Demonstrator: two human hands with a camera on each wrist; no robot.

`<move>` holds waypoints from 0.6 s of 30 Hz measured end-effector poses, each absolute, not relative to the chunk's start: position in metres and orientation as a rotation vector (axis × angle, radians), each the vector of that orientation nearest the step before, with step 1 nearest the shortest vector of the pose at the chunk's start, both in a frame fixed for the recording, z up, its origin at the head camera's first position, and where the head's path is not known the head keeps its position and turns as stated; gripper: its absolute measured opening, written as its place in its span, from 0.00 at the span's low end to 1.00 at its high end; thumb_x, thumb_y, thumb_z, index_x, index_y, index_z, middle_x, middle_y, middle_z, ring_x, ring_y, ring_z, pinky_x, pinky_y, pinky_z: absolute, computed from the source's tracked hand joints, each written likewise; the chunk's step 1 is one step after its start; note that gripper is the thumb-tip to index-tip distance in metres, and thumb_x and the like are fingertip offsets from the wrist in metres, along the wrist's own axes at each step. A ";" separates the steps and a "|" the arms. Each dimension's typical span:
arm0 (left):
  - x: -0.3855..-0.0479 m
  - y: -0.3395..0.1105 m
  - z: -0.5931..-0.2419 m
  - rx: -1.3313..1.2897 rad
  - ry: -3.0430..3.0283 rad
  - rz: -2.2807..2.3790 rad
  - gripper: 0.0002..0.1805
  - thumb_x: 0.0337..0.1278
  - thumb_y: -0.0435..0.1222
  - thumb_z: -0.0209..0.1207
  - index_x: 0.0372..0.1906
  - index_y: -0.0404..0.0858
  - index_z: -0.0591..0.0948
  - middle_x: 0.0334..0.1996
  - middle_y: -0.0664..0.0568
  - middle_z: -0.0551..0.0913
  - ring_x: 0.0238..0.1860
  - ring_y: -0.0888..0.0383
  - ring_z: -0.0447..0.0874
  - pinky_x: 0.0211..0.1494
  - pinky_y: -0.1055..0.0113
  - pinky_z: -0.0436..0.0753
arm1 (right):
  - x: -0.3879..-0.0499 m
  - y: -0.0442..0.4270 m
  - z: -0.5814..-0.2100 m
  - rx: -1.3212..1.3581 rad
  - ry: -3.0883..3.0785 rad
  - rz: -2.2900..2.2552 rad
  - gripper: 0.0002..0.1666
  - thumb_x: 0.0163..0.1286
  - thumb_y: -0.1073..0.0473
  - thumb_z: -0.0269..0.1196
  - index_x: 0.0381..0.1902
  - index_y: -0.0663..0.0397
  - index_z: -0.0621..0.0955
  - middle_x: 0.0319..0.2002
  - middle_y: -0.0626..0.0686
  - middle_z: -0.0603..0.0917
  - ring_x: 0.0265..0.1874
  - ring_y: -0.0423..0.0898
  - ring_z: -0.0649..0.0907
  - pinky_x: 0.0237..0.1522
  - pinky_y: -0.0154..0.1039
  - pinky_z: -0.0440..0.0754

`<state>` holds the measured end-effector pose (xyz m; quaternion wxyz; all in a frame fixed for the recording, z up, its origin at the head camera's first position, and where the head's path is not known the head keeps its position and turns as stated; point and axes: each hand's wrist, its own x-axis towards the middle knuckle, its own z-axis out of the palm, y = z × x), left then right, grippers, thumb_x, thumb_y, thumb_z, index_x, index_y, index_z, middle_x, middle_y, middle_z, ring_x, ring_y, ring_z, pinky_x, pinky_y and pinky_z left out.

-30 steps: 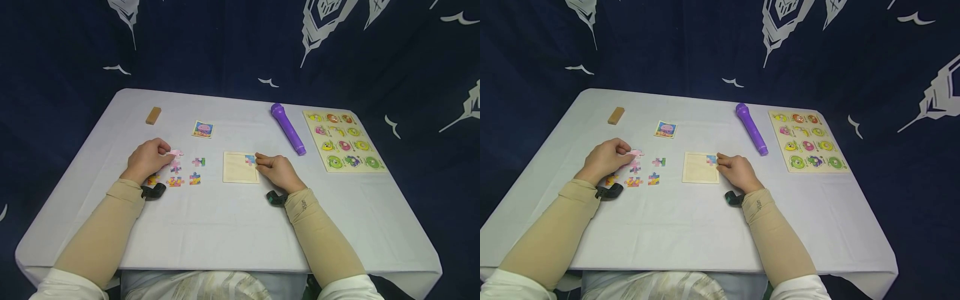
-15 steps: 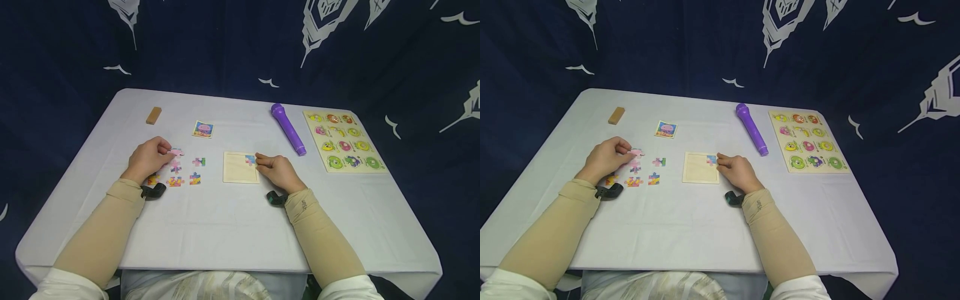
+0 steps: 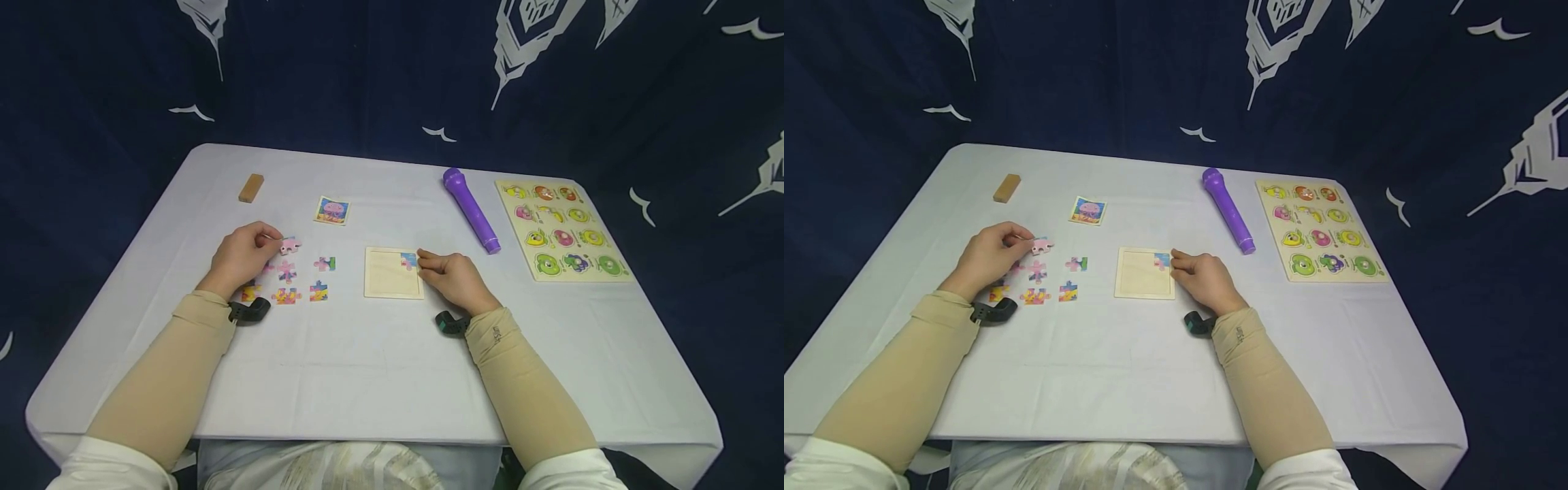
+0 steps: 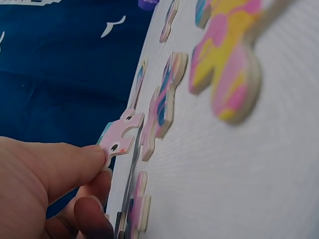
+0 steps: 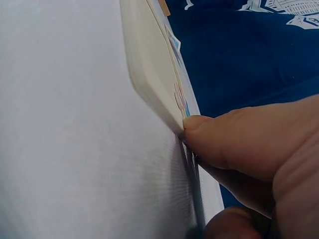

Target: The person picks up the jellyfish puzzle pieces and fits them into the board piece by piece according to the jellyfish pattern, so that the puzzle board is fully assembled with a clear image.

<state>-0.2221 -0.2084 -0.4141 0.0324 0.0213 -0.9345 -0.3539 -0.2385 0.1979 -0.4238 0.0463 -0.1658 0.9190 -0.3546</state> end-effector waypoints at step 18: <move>-0.221 -0.203 -0.411 0.049 -2.757 -1.352 0.17 0.74 0.47 0.59 0.54 0.40 0.84 0.40 0.46 0.82 0.37 0.52 0.75 0.35 0.64 0.75 | -0.237 0.197 -0.422 -0.493 2.797 -1.089 0.20 0.72 0.57 0.67 0.59 0.56 0.84 0.67 0.49 0.80 0.70 0.53 0.76 0.71 0.51 0.71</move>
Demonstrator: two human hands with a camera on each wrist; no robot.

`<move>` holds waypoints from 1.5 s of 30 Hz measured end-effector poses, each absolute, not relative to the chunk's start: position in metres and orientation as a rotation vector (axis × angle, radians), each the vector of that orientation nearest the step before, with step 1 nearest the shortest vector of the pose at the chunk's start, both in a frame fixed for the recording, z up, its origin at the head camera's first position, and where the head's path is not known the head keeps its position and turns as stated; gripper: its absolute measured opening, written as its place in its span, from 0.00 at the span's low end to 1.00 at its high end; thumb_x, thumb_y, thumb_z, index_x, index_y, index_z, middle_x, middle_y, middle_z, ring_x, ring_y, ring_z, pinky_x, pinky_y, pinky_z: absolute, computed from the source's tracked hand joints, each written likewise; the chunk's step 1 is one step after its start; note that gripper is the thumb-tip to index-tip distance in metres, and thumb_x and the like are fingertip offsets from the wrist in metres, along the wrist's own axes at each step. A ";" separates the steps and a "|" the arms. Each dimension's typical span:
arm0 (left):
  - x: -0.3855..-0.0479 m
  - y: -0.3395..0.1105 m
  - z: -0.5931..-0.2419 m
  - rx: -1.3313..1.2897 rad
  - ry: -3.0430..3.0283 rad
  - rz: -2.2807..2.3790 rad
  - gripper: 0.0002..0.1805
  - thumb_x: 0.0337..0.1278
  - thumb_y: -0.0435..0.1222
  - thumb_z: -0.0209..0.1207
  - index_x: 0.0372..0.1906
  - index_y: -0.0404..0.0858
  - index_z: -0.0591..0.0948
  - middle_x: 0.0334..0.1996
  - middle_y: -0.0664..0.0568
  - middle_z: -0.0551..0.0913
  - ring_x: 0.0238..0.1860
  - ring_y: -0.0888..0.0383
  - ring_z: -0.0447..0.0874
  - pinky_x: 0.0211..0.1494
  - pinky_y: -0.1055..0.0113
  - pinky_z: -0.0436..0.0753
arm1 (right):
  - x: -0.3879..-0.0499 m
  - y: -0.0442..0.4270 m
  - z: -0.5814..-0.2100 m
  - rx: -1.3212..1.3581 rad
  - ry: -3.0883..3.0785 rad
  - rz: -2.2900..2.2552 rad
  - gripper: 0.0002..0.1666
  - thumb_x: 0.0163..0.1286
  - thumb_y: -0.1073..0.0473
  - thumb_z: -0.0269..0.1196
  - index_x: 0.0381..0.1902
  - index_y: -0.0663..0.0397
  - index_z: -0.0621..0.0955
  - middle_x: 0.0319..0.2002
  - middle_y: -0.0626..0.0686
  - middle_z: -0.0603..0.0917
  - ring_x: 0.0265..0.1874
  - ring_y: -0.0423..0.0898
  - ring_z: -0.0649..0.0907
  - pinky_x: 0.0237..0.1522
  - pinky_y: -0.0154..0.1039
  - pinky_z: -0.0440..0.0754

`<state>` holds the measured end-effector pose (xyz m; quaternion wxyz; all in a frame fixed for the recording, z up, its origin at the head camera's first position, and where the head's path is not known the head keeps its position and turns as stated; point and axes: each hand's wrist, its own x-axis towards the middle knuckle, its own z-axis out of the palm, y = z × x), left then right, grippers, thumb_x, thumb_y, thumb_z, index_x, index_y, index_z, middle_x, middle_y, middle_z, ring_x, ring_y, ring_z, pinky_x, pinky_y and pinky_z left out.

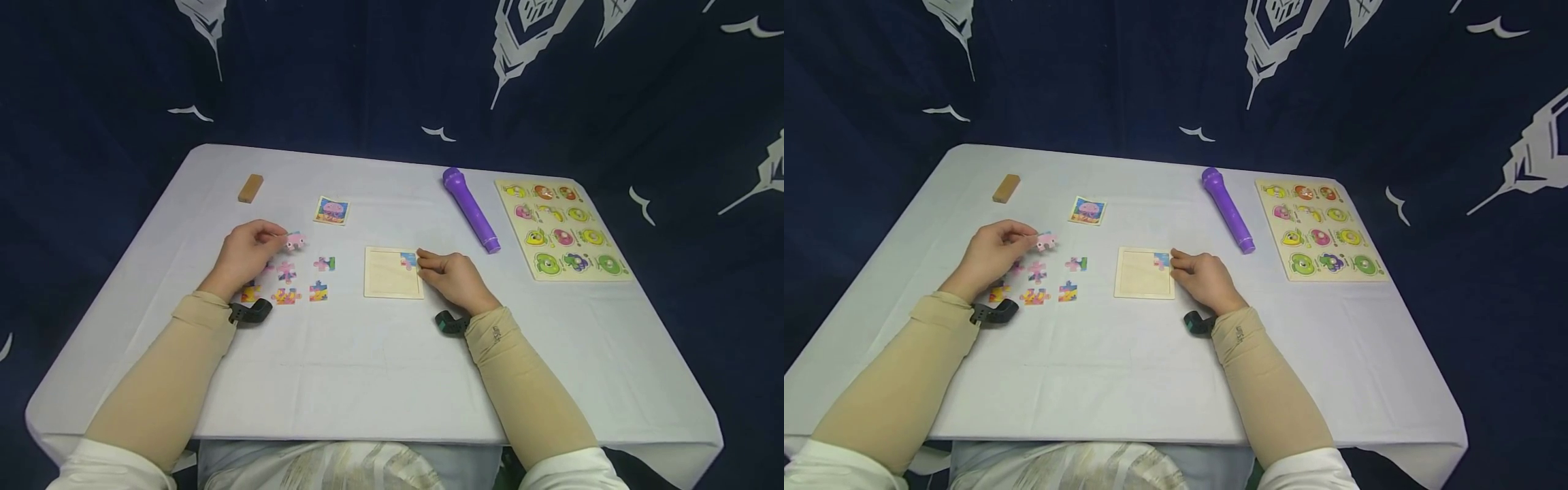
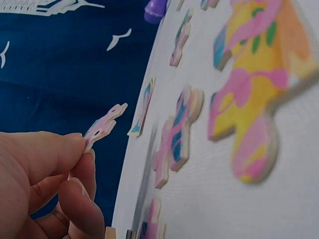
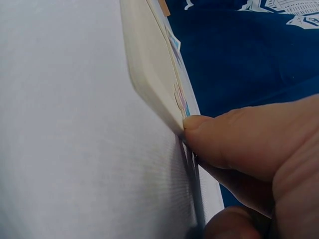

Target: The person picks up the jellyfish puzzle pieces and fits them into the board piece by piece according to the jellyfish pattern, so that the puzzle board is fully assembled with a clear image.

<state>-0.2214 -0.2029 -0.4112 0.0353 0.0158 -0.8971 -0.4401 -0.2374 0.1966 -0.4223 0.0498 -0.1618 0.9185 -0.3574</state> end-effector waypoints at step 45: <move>-0.257 -0.057 -0.403 -0.360 -2.914 -1.628 0.09 0.71 0.40 0.62 0.47 0.42 0.86 0.37 0.49 0.83 0.36 0.55 0.78 0.40 0.64 0.77 | -0.237 0.199 -0.422 -0.510 2.795 -1.097 0.19 0.72 0.58 0.68 0.59 0.56 0.84 0.67 0.49 0.80 0.69 0.53 0.76 0.71 0.50 0.71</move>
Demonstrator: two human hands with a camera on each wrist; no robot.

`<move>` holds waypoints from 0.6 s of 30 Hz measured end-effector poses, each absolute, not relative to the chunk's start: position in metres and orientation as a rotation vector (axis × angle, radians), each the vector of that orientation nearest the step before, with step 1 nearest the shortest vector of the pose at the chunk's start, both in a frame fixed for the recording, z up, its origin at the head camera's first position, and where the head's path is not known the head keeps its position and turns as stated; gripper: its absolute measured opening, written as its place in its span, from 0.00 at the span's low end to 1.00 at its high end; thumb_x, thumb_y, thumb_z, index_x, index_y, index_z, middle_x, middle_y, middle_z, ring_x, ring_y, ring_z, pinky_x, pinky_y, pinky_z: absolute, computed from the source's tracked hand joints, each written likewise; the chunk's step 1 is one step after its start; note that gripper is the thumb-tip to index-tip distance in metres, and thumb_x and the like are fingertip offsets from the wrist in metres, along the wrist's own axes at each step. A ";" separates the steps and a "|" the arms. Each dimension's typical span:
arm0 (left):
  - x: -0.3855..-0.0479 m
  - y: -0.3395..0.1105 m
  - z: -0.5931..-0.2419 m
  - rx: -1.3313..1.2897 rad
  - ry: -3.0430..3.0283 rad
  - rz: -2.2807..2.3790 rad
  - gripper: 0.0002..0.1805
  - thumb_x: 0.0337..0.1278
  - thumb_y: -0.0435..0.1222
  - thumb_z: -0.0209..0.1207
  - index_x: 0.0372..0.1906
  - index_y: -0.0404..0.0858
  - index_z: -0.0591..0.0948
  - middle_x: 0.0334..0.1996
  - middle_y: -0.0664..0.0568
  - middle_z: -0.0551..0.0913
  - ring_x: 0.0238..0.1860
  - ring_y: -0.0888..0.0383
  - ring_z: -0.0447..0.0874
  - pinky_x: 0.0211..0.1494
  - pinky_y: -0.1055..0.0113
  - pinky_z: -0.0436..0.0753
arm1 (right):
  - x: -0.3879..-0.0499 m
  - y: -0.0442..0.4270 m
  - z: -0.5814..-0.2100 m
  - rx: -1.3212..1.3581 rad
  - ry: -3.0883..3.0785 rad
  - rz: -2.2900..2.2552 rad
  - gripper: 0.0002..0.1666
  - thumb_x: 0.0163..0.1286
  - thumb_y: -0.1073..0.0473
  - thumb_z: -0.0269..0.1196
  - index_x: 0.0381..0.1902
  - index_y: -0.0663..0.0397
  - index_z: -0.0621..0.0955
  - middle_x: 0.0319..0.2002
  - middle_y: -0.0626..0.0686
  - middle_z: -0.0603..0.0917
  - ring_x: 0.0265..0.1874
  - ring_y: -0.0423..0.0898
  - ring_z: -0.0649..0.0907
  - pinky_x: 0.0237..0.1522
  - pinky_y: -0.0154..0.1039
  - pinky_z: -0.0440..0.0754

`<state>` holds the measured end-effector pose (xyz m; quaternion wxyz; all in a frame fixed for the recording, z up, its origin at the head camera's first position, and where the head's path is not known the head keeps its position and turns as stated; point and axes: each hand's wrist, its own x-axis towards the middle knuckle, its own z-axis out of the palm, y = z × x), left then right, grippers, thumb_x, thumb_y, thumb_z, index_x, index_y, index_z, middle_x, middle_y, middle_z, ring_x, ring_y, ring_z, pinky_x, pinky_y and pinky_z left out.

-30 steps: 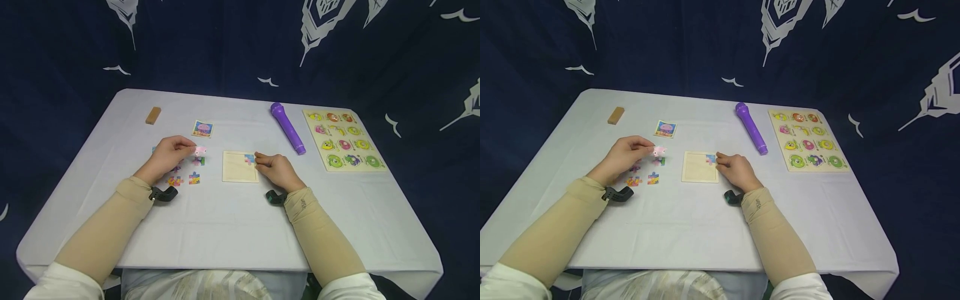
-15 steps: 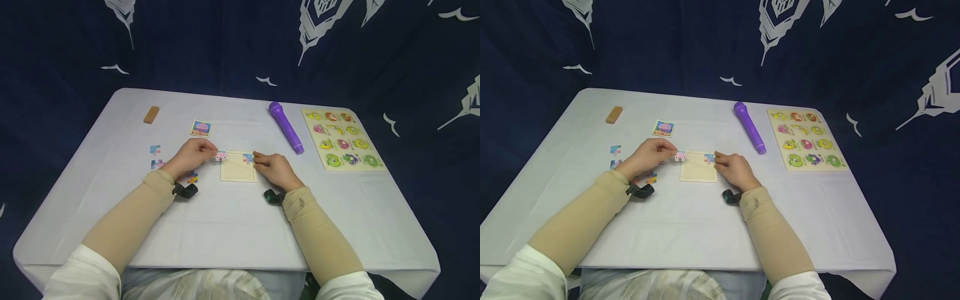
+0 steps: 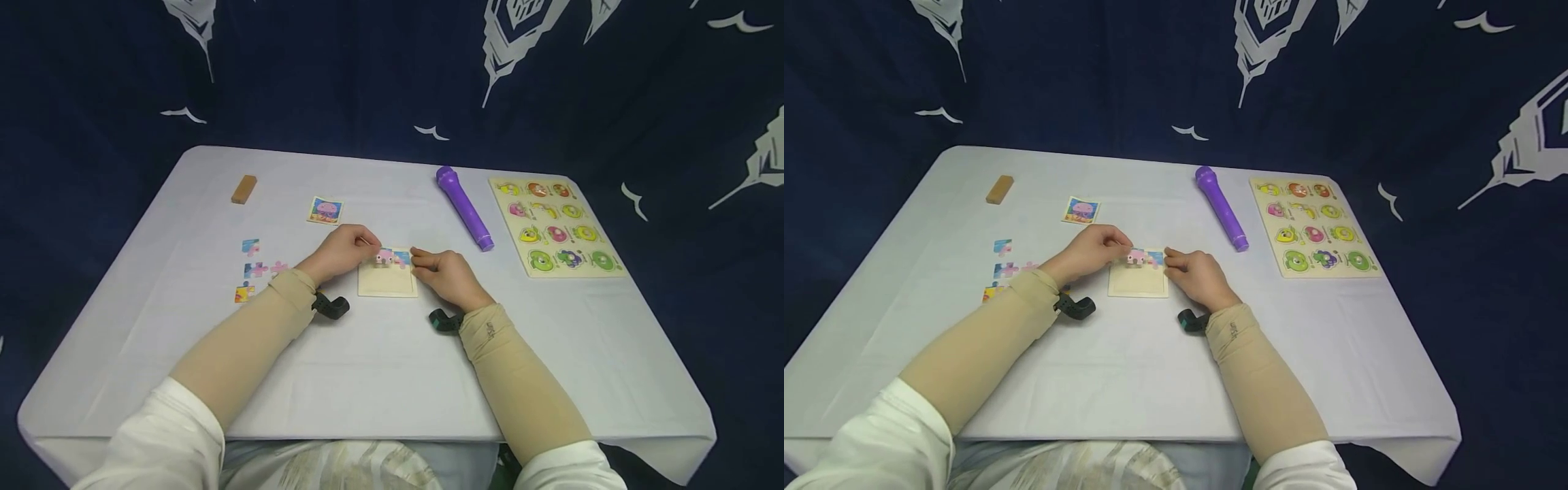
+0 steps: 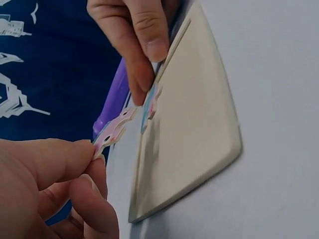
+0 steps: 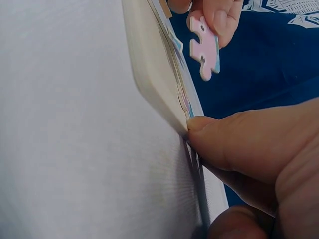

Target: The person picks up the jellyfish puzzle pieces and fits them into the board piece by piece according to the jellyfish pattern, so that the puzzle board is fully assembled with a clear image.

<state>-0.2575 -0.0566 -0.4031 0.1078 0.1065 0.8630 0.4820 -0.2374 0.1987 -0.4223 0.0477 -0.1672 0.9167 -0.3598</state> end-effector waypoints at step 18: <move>-0.263 -0.043 -0.410 0.249 2.644 1.239 0.08 0.72 0.44 0.60 0.46 0.46 0.85 0.41 0.51 0.84 0.41 0.53 0.80 0.45 0.60 0.76 | -0.238 0.198 -0.421 -0.494 2.787 -1.089 0.20 0.72 0.57 0.67 0.60 0.55 0.84 0.67 0.48 0.79 0.70 0.51 0.76 0.72 0.49 0.70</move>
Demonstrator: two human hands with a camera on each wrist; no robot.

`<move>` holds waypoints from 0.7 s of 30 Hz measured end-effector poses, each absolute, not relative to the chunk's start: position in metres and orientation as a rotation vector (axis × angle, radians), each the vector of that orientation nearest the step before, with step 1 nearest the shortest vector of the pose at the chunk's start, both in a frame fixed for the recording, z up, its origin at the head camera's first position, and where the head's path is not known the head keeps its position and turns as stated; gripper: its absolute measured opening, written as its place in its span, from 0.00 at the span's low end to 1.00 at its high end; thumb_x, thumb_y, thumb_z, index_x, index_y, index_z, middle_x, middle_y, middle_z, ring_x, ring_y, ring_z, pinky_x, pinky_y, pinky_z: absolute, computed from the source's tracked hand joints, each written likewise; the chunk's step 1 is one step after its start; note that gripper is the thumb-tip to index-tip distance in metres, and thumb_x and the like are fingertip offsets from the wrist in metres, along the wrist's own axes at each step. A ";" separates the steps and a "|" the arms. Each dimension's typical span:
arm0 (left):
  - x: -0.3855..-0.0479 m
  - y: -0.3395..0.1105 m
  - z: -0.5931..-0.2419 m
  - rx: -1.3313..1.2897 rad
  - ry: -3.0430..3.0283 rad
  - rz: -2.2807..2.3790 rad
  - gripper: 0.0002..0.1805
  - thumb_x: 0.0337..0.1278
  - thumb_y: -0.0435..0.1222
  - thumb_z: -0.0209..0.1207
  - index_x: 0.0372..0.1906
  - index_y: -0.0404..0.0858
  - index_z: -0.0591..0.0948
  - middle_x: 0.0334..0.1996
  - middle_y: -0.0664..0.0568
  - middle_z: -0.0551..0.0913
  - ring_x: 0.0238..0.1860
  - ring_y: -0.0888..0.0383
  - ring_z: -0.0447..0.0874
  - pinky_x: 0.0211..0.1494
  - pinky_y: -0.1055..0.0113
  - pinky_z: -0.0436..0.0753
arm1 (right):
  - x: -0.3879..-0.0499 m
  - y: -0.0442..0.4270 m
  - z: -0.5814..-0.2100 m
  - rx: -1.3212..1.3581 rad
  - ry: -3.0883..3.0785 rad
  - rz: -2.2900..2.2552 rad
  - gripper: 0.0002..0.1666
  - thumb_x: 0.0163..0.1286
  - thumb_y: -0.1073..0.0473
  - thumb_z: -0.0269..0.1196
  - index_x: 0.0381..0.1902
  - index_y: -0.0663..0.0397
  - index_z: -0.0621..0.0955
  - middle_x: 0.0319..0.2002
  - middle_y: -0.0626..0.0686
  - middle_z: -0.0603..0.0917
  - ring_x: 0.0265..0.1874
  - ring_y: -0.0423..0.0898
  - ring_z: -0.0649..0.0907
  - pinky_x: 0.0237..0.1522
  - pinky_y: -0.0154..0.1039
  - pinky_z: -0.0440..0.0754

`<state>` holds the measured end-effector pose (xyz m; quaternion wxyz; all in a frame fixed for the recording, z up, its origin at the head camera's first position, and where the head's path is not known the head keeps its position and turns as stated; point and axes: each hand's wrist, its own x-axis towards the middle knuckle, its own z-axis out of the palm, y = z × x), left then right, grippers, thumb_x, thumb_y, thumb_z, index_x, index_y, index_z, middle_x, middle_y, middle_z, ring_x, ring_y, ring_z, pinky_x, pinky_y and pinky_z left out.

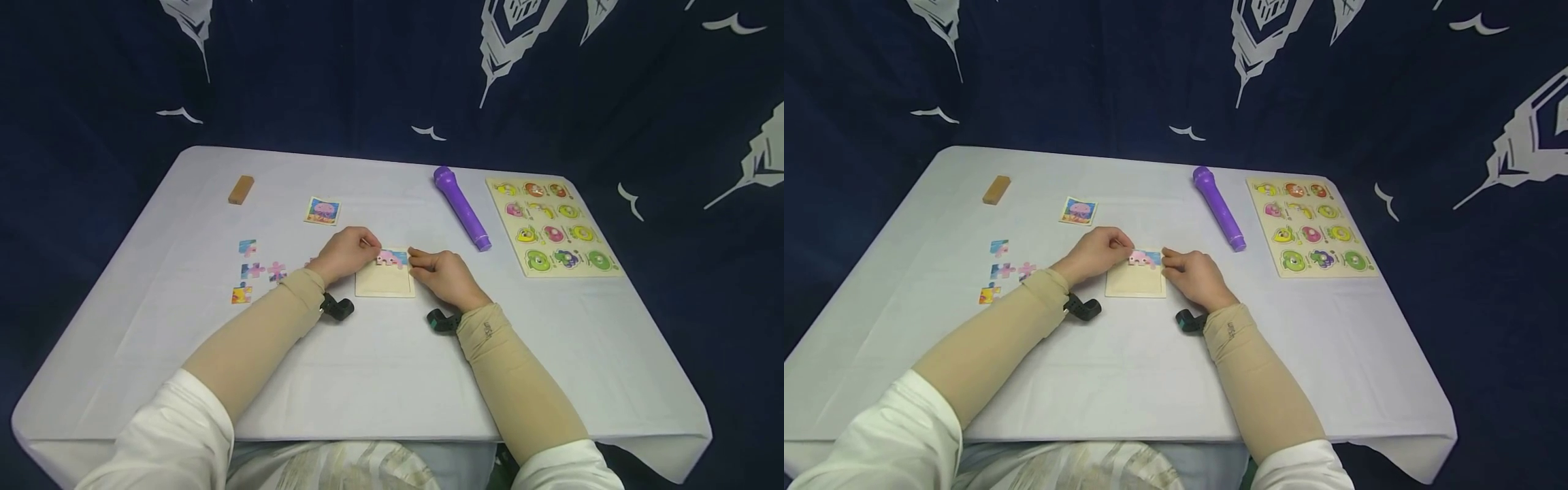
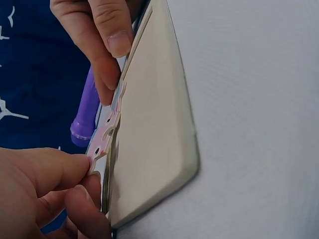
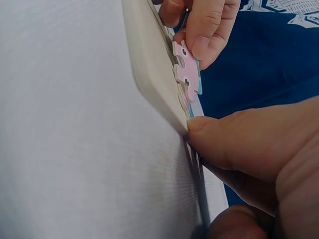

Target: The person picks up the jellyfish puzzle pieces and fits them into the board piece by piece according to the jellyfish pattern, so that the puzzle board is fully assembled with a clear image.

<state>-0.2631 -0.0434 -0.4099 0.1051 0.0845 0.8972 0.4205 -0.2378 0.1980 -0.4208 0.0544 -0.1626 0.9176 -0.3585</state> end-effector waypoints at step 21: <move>-0.263 -0.038 -0.410 0.233 2.735 1.130 0.08 0.70 0.44 0.61 0.44 0.46 0.84 0.37 0.53 0.85 0.37 0.55 0.81 0.41 0.62 0.75 | -0.236 0.198 -0.420 -0.484 2.792 -1.098 0.19 0.72 0.57 0.67 0.59 0.55 0.85 0.66 0.48 0.80 0.69 0.51 0.76 0.71 0.49 0.71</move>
